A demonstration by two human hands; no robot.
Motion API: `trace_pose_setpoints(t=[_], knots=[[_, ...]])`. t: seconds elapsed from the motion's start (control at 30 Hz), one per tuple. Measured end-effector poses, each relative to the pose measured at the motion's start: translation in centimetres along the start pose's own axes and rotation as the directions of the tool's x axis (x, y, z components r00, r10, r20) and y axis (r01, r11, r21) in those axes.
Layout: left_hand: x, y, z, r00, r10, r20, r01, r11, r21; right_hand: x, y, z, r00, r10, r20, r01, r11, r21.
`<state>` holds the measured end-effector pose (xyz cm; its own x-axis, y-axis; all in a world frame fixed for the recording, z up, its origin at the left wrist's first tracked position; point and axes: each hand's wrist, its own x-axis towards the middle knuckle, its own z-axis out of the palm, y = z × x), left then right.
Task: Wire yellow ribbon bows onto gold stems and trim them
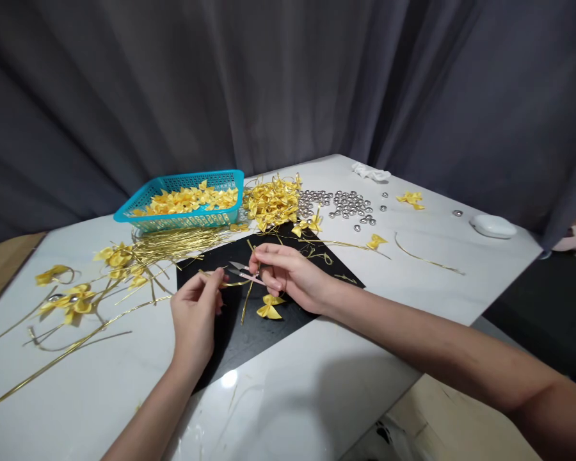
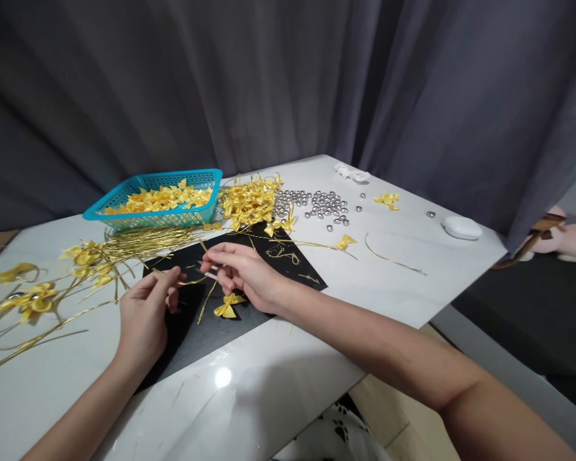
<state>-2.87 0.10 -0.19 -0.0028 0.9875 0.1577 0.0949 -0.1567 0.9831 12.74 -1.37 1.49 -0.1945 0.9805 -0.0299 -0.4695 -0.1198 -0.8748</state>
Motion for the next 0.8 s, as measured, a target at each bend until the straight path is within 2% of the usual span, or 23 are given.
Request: trace_pose_setpoints(t=[0.1,0.17,0.3,0.5,0.7,0.8], knots=[[-0.36,0.17,0.21,0.995,0.042,0.088,-0.050,0.994,0.093,-0.10,-0.15,0.20,0.998,-0.066,-0.008,0.063,0.981,-0.184],[-0.53,0.20,0.37,0.986,0.066,0.151,-0.086,0.987,0.133,-0.13,-0.23,0.23,0.995,-0.096,0.033,0.101,0.947,-0.306],[-0.59,0.06,0.50,0.959,0.079,0.274,-0.125,0.980,0.156,0.01,-0.15,-0.02,0.993,-0.025,0.117,0.072,0.908,-0.413],[-0.52,0.26,0.33,0.948,0.067,0.310,-0.113,0.984,0.135,0.07,-0.06,-0.26,0.989,0.007,0.145,0.058,0.895,-0.442],[-0.53,0.63,0.43,0.942,0.038,0.334,-0.068,0.994,0.080,0.05,0.07,-0.14,0.971,-0.082,0.226,0.168,0.903,-0.396],[-0.55,0.64,0.55,0.934,0.020,0.358,-0.040,0.998,0.049,0.18,0.13,-0.23,0.966,-0.132,0.224,0.215,0.890,-0.401]])
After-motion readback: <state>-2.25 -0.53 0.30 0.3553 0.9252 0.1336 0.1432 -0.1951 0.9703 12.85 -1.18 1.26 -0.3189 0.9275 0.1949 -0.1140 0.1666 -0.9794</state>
